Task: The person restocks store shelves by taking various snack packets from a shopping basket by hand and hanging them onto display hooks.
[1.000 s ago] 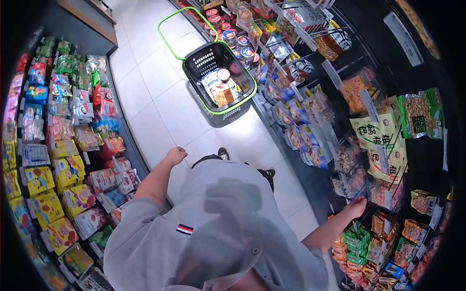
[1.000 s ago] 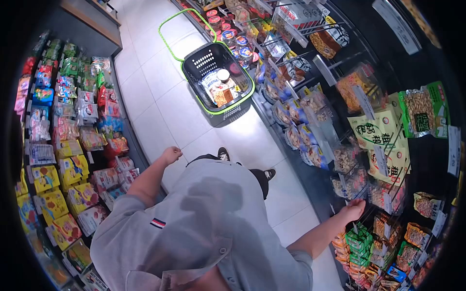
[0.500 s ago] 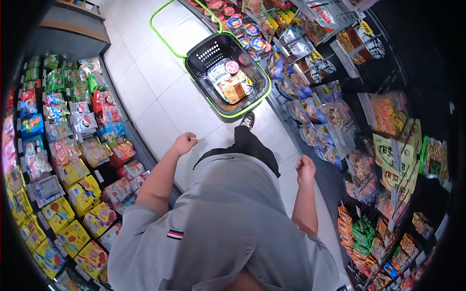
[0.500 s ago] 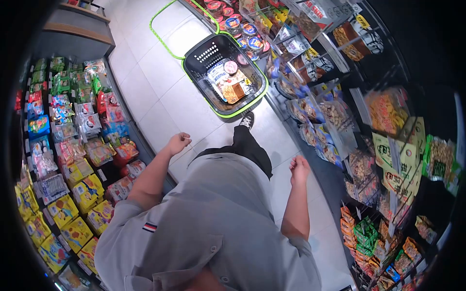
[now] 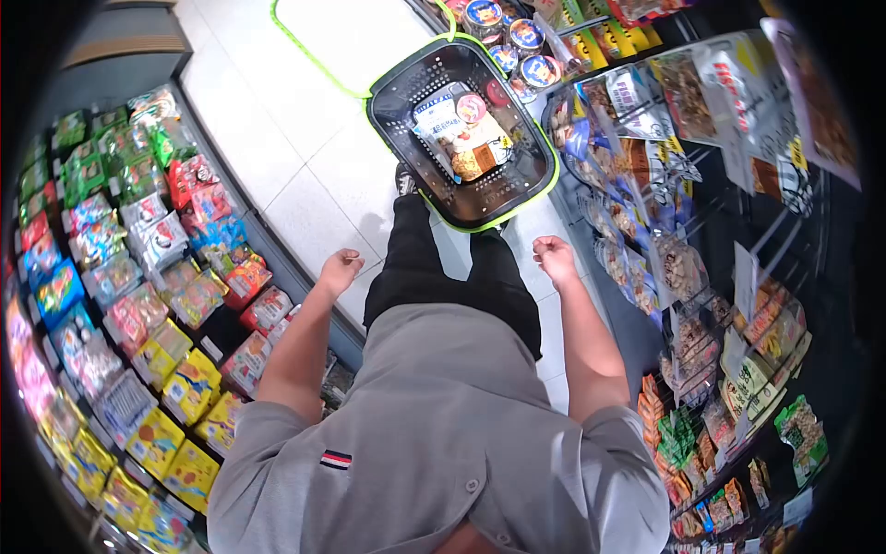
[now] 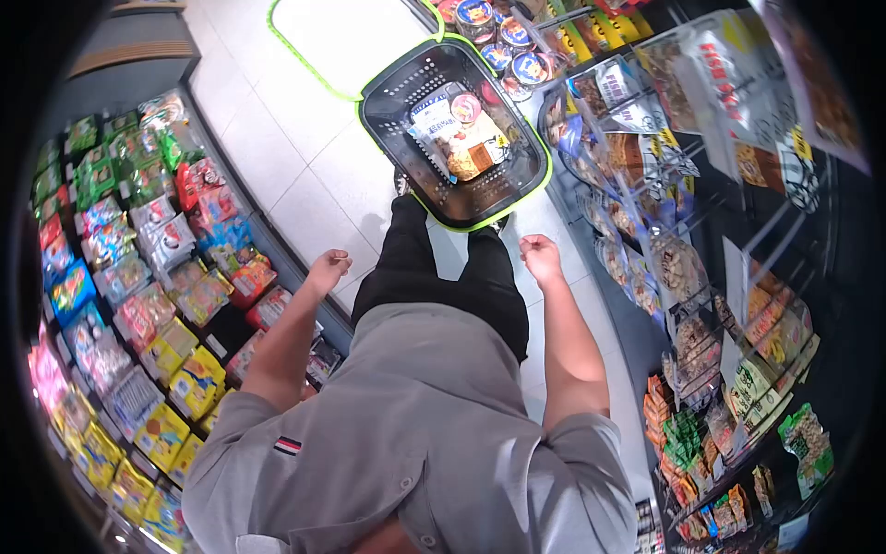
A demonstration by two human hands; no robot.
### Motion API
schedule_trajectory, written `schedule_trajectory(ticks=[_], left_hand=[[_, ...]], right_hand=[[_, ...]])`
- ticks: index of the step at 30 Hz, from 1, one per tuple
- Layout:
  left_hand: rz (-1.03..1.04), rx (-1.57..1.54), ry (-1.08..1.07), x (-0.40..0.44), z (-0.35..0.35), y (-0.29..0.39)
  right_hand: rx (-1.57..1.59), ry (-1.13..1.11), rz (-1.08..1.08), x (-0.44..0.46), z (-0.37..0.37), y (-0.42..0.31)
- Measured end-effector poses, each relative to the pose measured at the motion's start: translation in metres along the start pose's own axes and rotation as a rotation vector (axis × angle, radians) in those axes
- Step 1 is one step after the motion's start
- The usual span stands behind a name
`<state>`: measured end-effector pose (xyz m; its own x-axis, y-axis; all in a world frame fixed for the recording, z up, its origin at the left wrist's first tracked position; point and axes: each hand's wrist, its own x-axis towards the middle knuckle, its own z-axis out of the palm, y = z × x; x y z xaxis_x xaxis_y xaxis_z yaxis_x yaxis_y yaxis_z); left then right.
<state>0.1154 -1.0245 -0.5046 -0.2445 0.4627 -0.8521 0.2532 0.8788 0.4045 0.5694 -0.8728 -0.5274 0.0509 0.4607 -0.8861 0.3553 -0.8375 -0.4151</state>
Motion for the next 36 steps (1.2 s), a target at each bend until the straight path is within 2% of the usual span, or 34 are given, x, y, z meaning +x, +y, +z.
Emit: schedule_trajectory(ticks=[3,5,7,8,9,13,17,18,19,21,25,27,29,31,33,34,35,36], left_hand=[[0.015,-0.027,-0.099,0.058,-0.014,0.019],[0.022,0.008,-0.159,0.094,-0.025,0.029],[0.063,-0.138,-0.141,0.117,-0.028,0.06],[0.024,-0.166,-0.145,0.123,-0.03,0.083],[0.013,-0.159,-0.147,0.137,-0.028,0.089],[0.018,-0.283,-0.184,0.184,-0.01,0.108],[-0.034,-0.393,-0.232,0.205,0.014,0.105],[-0.071,-0.425,-0.233,0.203,0.018,0.103],[-0.109,-0.455,-0.231,0.2,0.02,0.099],[-0.162,-0.496,-0.241,0.197,0.022,0.085],[-0.247,-0.486,-0.184,0.19,0.018,0.068],[-0.249,-0.499,-0.162,0.19,0.019,0.06],[-0.232,-0.517,-0.145,0.188,0.021,0.062],[-0.245,-0.528,-0.162,0.183,0.025,0.075],[-0.205,-0.524,-0.189,0.176,0.03,0.087],[-0.179,-0.515,-0.215,0.171,0.033,0.093],[-0.158,-0.521,-0.227,0.167,0.034,0.1],[-0.132,-0.519,-0.245,0.161,0.036,0.106]], right_hand=[[-0.194,0.06,-0.145,0.073,0.04,0.033],[-0.122,0.066,-0.049,0.094,0.078,0.012],[-0.101,0.021,0.04,0.112,0.122,-0.011],[-0.16,-0.028,-0.086,0.153,0.145,0.018],[-0.248,-0.051,-0.075,0.17,0.166,0.016],[-0.615,-0.117,-0.178,0.225,0.219,-0.033],[-0.731,-0.015,-0.171,0.286,0.264,-0.046],[-0.76,-0.068,-0.133,0.299,0.273,-0.051],[-0.79,-0.018,-0.234,0.316,0.288,-0.042],[-0.798,0.027,-0.254,0.337,0.306,-0.04],[-0.916,0.118,-0.414,0.368,0.318,-0.038],[-0.997,0.023,-0.43,0.37,0.313,-0.034],[-0.861,0.039,-0.496,0.366,0.308,-0.03],[-0.865,0.081,-0.525,0.35,0.296,-0.037],[-0.633,0.186,-0.537,0.326,0.278,-0.048],[-0.583,0.154,-0.45,0.309,0.262,-0.063],[-0.465,0.088,-0.525,0.293,0.242,-0.07],[-0.363,0.092,-0.504,0.271,0.224,-0.082]])
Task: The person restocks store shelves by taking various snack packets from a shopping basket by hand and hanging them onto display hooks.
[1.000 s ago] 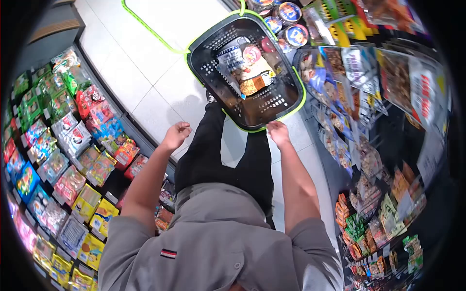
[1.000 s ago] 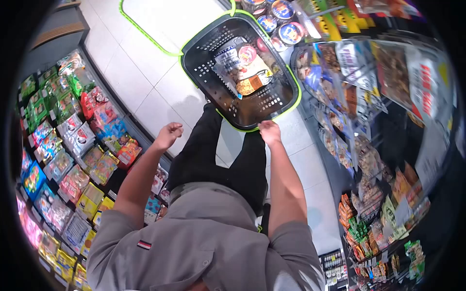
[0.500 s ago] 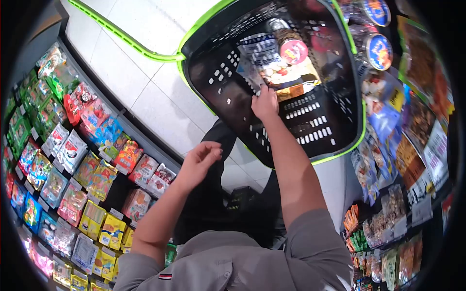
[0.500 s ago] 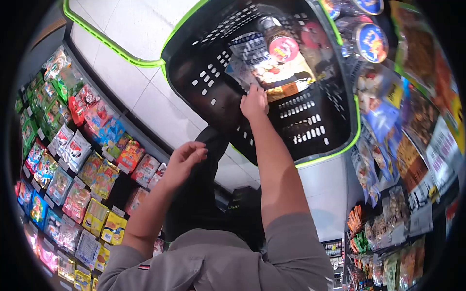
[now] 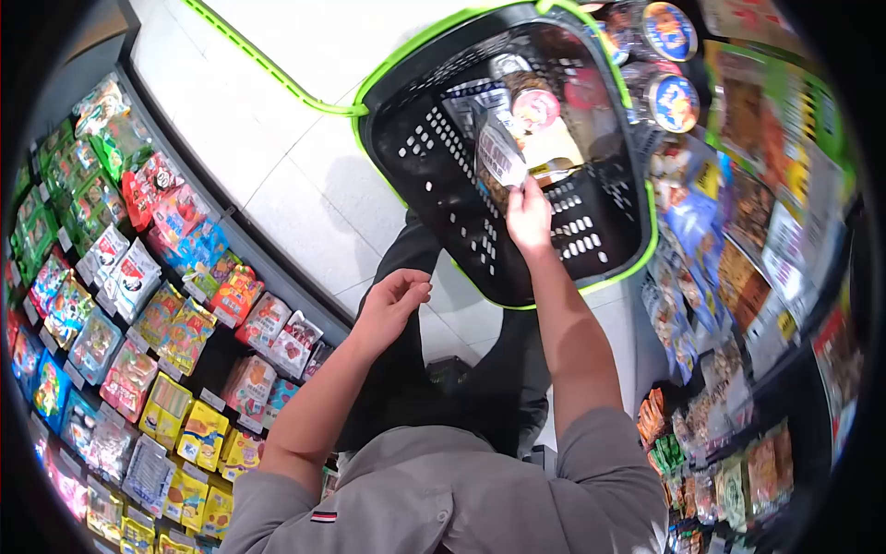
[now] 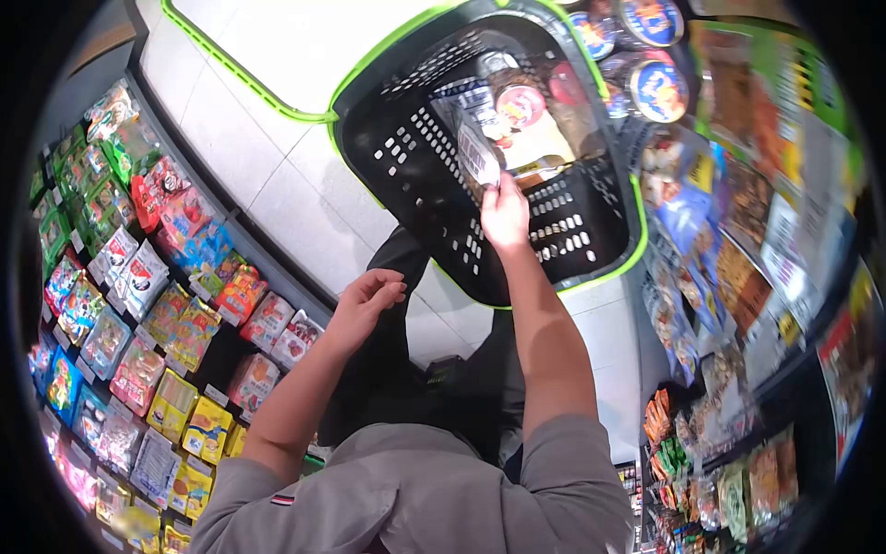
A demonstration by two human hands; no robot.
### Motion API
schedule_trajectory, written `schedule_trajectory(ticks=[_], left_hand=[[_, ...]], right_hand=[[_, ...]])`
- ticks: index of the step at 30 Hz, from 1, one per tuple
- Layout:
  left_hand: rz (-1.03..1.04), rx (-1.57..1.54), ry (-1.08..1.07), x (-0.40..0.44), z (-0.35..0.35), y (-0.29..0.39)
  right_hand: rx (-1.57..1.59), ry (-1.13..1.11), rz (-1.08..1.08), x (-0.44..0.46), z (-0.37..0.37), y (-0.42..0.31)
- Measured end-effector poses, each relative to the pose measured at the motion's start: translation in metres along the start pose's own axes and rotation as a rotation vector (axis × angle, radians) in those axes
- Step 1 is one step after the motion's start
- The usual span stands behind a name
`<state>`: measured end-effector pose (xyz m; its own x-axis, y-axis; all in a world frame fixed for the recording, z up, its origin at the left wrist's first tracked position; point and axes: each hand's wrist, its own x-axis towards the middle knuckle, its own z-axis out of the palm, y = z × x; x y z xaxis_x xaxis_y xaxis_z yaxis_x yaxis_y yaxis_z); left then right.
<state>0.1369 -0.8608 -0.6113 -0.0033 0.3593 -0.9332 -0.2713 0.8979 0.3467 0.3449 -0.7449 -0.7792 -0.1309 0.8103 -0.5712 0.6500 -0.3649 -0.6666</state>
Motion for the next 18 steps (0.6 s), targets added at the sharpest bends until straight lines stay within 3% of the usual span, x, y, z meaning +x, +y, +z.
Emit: schedule_trajectory(ticks=[2,3,6,8,11,13,14,15,17,18], left_hand=[[0.046,-0.002,-0.052,-0.014,0.012,0.008],[0.062,-0.006,-0.074,-0.021,0.017,0.015],[0.151,0.061,-0.119,-0.047,0.029,0.036],[0.223,0.063,-0.139,-0.066,0.035,0.054],[0.373,0.114,-0.137,-0.098,0.041,0.085],[0.686,0.427,0.098,-0.12,0.047,0.116],[0.71,0.627,0.118,-0.139,0.047,0.134],[0.753,0.632,0.111,-0.157,0.051,0.156],[0.525,0.2,-0.403,-0.187,0.058,0.183],[0.533,0.245,-0.458,-0.187,0.059,0.186]], right_hand=[[0.315,0.093,0.006,-0.022,-0.032,-0.006],[0.721,0.107,0.072,-0.035,-0.05,-0.022],[0.684,0.133,0.102,-0.081,-0.128,-0.08],[0.789,0.156,0.123,-0.109,-0.16,-0.088],[0.962,0.23,0.072,-0.157,-0.194,-0.159],[1.053,0.258,-0.009,-0.19,-0.214,-0.212],[1.065,0.244,-0.039,-0.202,-0.222,-0.222],[1.094,0.277,-0.083,-0.214,-0.226,-0.236],[1.124,0.216,-0.117,-0.234,-0.234,-0.238],[1.13,0.232,-0.126,-0.244,-0.237,-0.246]])
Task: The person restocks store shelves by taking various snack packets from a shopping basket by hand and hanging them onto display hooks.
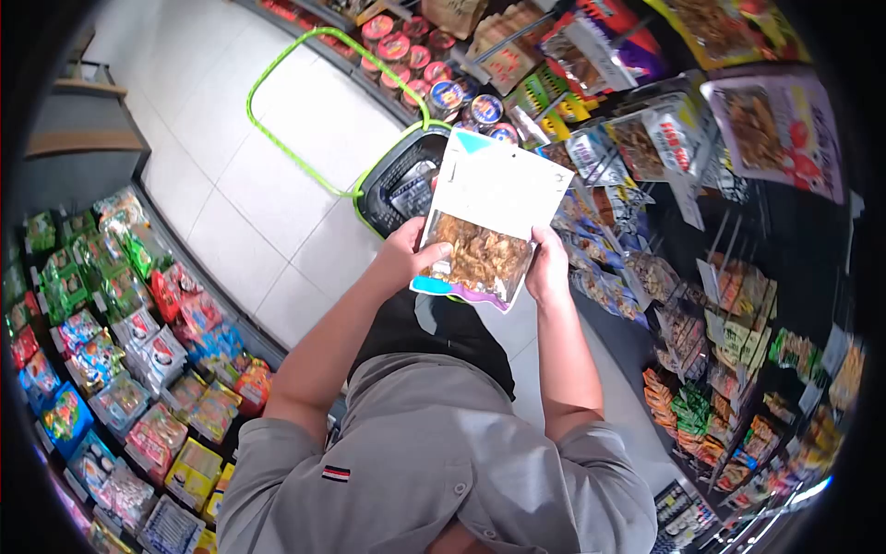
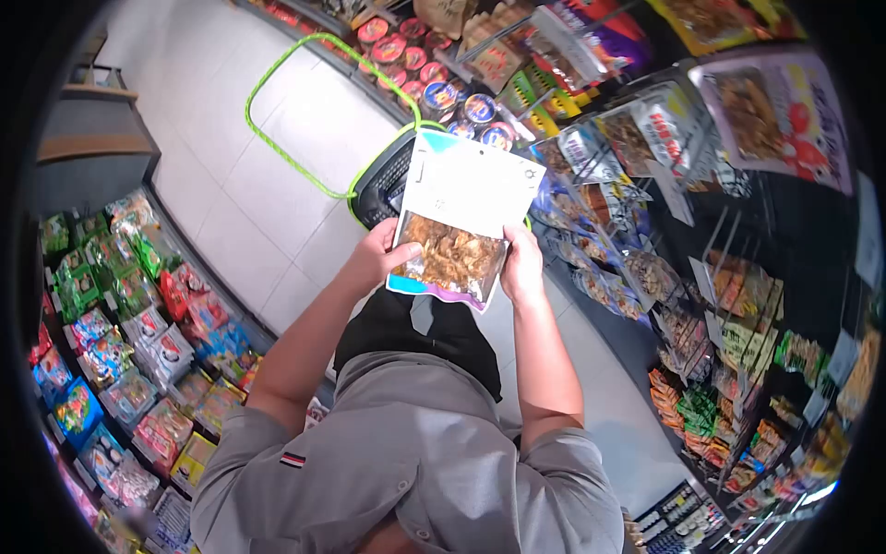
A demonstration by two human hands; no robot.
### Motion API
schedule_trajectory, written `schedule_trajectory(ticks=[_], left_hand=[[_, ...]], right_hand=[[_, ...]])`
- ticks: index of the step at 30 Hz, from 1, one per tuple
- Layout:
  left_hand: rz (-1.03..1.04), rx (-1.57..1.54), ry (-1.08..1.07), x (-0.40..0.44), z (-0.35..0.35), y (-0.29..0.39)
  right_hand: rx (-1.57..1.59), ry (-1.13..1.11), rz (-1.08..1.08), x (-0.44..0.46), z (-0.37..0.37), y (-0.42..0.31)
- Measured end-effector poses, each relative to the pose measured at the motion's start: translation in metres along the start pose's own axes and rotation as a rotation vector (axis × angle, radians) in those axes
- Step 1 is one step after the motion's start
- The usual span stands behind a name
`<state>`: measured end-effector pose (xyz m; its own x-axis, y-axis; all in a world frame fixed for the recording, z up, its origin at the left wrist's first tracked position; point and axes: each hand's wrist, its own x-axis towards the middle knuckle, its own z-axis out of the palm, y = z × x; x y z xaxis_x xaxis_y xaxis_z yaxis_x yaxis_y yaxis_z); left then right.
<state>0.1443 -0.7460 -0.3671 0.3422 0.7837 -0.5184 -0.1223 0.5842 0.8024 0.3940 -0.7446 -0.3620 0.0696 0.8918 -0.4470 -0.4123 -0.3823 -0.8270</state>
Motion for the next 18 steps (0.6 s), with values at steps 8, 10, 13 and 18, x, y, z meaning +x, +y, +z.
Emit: schedule_trajectory(ticks=[8,10,13,18], left_hand=[[0.113,-0.234,-0.217,-0.036,0.052,0.062],[0.15,-0.231,-0.236,-0.04,0.057,0.061],[0.171,-0.237,-0.284,-0.037,0.063,0.065],[0.146,-0.204,-0.3,-0.016,0.059,0.084]], right_hand=[[0.1,-0.01,-0.094,-0.045,0.004,-0.035],[0.125,-0.024,-0.098,-0.06,0.014,-0.054],[-0.014,-0.014,-0.14,-0.065,0.004,-0.056],[-0.028,-0.002,-0.261,-0.071,0.023,-0.07]])
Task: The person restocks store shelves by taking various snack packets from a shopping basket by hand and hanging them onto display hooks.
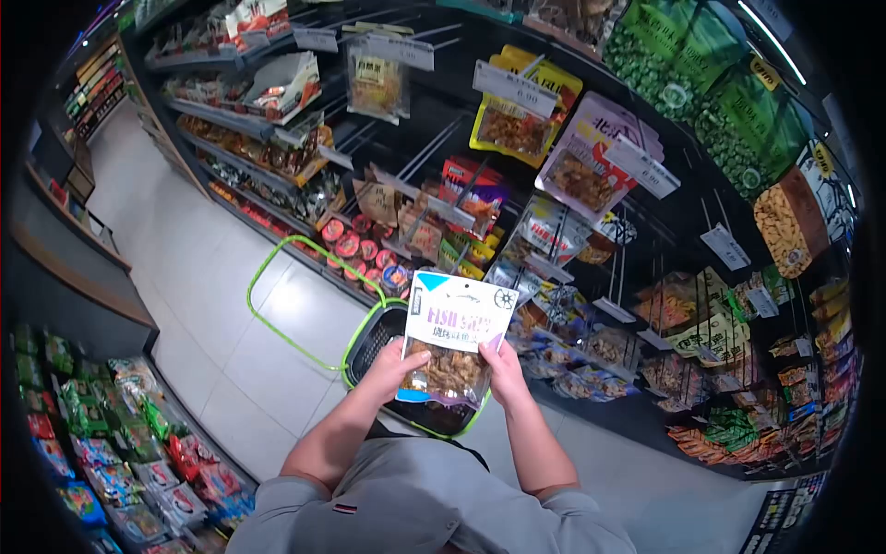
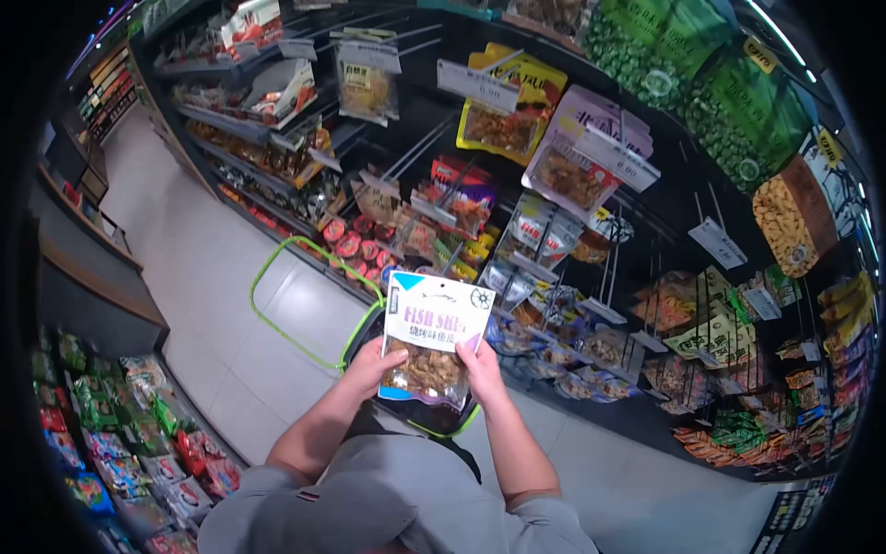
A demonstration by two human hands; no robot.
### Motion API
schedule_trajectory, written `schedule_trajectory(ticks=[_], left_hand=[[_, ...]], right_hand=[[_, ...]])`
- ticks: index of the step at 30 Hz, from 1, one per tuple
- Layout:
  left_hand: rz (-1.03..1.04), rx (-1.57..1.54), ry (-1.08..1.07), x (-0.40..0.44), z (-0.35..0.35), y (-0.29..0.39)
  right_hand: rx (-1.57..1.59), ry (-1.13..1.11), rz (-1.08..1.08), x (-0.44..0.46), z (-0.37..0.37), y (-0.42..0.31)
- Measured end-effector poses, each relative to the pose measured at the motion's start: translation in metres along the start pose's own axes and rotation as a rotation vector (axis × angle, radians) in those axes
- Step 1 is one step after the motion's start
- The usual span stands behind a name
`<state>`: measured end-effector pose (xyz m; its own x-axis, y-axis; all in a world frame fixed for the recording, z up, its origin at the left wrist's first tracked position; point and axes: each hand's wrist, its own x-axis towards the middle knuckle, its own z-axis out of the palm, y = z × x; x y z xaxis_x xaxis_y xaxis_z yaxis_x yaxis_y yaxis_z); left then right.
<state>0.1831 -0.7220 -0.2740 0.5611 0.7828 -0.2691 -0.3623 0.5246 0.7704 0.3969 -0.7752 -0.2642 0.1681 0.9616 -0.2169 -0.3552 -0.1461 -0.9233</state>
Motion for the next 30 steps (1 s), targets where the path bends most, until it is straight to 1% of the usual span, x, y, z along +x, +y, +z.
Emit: schedule_trajectory(ticks=[1,3,5,7,8,11,13,15,17,19,23,27,29,30], left_hand=[[-0.015,0.008,0.016,0.006,-0.006,0.003],[-0.026,0.003,-0.047,0.017,-0.024,0.013],[-0.044,0.018,-0.062,0.021,-0.045,0.027],[-0.109,0.009,-0.095,0.021,-0.067,0.049],[-0.108,0.06,-0.098,0.022,-0.081,0.056],[-0.154,0.075,-0.138,0.026,-0.114,0.083],[-0.17,0.106,-0.172,0.027,-0.123,0.104],[-0.135,0.109,-0.203,0.027,-0.126,0.116],[-0.123,0.057,-0.222,0.027,-0.126,0.123],[-0.081,0.039,-0.227,0.025,-0.122,0.13],[-0.064,0.075,-0.26,0.021,-0.114,0.133],[-0.048,0.102,-0.24,0.014,-0.104,0.121],[-0.099,0.058,-0.248,0.005,-0.096,0.119],[-0.09,0.049,-0.259,0.004,-0.094,0.116]], right_hand=[[0.003,-0.003,-0.031,0.003,0.006,-0.001],[0.015,0.012,-0.054,0.011,0.02,-0.001],[0.01,0.044,-0.102,0.02,0.043,0.007],[-0.08,0.111,-0.116,0.031,0.068,0.013],[-0.064,0.15,-0.091,0.034,0.082,0.017],[-0.016,0.189,-0.129,0.041,0.122,0.023],[-0.014,0.226,-0.161,0.044,0.143,0.021],[-0.019,0.267,-0.18,0.042,0.154,0.02],[-0.133,0.249,-0.169,0.04,0.158,0.017],[-0.149,0.247,-0.174,0.037,0.161,0.012],[-0.138,0.234,-0.22,0.03,0.159,0.006],[-0.094,0.232,-0.197,0.018,0.151,0.008],[-0.053,0.235,-0.189,0.012,0.145,0.01],[-0.049,0.22,-0.188,0.008,0.142,0.009]])
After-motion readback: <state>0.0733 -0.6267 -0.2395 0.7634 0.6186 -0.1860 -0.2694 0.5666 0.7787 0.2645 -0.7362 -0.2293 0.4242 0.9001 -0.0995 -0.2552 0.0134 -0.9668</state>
